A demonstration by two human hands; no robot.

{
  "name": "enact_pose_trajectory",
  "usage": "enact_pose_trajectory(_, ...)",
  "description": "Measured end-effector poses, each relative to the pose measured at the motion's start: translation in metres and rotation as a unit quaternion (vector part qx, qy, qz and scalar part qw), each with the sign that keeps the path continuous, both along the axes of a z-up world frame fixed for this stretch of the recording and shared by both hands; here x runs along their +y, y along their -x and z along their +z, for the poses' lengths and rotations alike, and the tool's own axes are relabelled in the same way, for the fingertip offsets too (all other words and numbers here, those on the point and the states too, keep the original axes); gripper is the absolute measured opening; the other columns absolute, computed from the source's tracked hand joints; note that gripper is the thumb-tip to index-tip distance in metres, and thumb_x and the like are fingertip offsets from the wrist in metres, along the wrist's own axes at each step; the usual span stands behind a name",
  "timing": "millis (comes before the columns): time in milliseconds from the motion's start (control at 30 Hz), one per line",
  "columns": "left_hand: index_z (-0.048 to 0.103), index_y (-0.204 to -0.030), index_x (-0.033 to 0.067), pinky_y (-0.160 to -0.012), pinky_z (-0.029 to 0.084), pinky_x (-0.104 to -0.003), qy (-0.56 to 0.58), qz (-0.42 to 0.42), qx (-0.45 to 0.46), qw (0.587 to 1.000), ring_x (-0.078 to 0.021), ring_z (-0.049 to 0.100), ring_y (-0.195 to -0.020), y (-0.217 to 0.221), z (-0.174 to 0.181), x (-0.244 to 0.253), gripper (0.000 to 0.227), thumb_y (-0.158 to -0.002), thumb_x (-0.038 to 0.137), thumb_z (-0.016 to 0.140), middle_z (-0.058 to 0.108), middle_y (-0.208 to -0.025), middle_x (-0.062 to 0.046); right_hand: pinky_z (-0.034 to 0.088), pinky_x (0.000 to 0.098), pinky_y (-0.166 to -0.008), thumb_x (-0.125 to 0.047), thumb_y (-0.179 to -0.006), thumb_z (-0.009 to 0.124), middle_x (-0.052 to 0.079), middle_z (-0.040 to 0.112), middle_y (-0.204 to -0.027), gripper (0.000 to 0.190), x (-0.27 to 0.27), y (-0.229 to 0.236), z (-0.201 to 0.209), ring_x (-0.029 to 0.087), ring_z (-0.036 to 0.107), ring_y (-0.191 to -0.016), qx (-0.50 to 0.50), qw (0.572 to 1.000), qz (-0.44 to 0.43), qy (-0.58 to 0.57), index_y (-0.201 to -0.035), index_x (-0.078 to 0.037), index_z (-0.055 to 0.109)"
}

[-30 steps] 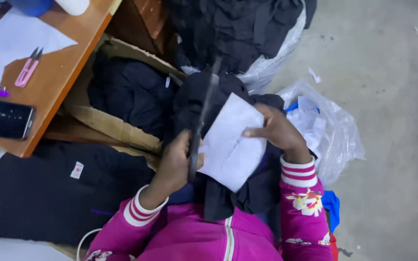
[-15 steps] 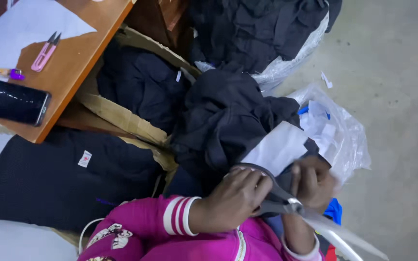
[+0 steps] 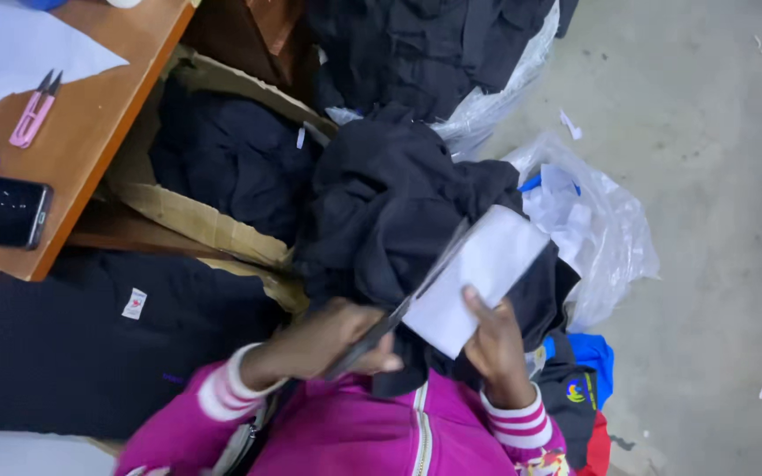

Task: The person uses shears to trim a paper tag or label from a black polo shirt, then places the trimmed item into a pile.

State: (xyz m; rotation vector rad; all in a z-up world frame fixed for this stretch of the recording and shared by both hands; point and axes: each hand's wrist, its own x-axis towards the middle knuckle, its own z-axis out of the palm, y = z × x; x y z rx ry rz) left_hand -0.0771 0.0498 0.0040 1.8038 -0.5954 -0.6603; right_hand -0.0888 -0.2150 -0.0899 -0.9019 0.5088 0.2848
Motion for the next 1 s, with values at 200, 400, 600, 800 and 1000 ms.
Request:
enact_pose_trajectory(200, 0.056, -0.086, 0.0147, -0.059, 0.047, -0.043, -0.100, -0.262, -0.028, 0.960, -0.0217, 0.061, -0.060, 0.044, -0.059, 0.087, 0.024, -0.108, 0.022, 0.062, 0.061, -0.073, -0.002, 0.050, 0.0519, -0.114, -0.012, -0.095, 0.059, 0.024, 0.065, -0.141, 0.056, 0.002, -0.020, 0.055, 0.037, 0.063, -0.130, -0.024, 0.998, -0.062, -0.017, -0.148, 0.008, 0.053)
enact_pose_trajectory(400, 0.070, -0.089, 0.0129, -0.064, 0.050, -0.039, -0.270, -0.207, 0.148, 0.929, -0.0161, 0.072, -0.070, 0.044, -0.011, 0.082, 0.020, -0.097, 0.032, 0.071, 0.079, -0.084, -0.002, 0.055, 0.0519, -0.106, -0.014, -0.094, 0.064, 0.024, 0.069, -0.134, 0.055, -0.008, -0.013, 0.029, 0.037, 0.068, -0.119, -0.032, 0.998, -0.056, 0.008, -0.144, 0.008, 0.058)
enact_pose_trajectory(600, 0.053, -0.079, 0.0127, -0.062, 0.042, -0.047, -0.180, -0.120, 0.008, 0.976, -0.0270, 0.058, -0.061, 0.054, -0.037, 0.047, 0.018, -0.094, 0.019, 0.061, 0.062, -0.075, -0.008, 0.051, 0.0467, -0.112, -0.013, -0.090, 0.069, 0.020, 0.068, -0.139, 0.060, 0.002, 0.003, 0.046, 0.031, 0.065, -0.129, -0.101, 0.992, -0.018, 0.066, -0.146, 0.006, 0.056)
enact_pose_trajectory(800, 0.061, -0.083, 0.0092, -0.061, 0.046, -0.059, -0.286, -0.015, 0.029, 0.958, -0.0472, 0.067, -0.068, 0.059, -0.048, 0.023, 0.028, -0.097, 0.033, 0.067, 0.070, -0.075, -0.021, 0.053, 0.0489, -0.112, -0.002, -0.093, 0.066, 0.019, 0.068, -0.136, 0.056, -0.003, 0.012, 0.047, 0.031, 0.065, -0.128, -0.105, 0.991, -0.047, 0.065, -0.148, 0.004, 0.055)
enact_pose_trajectory(1000, 0.054, -0.081, 0.0084, -0.058, 0.046, -0.057, -0.198, -0.005, -0.029, 0.980, -0.0478, 0.066, -0.064, 0.044, -0.042, -0.005, 0.030, -0.098, 0.030, 0.066, 0.067, -0.067, -0.020, 0.016, 0.0238, -0.032, -0.019, -0.094, 0.073, 0.001, 0.065, -0.079, 0.053, -0.017, 0.024, 0.030, 0.002, 0.038, -0.043, -0.085, 0.981, 0.040, 0.172, -0.143, -0.002, 0.060)
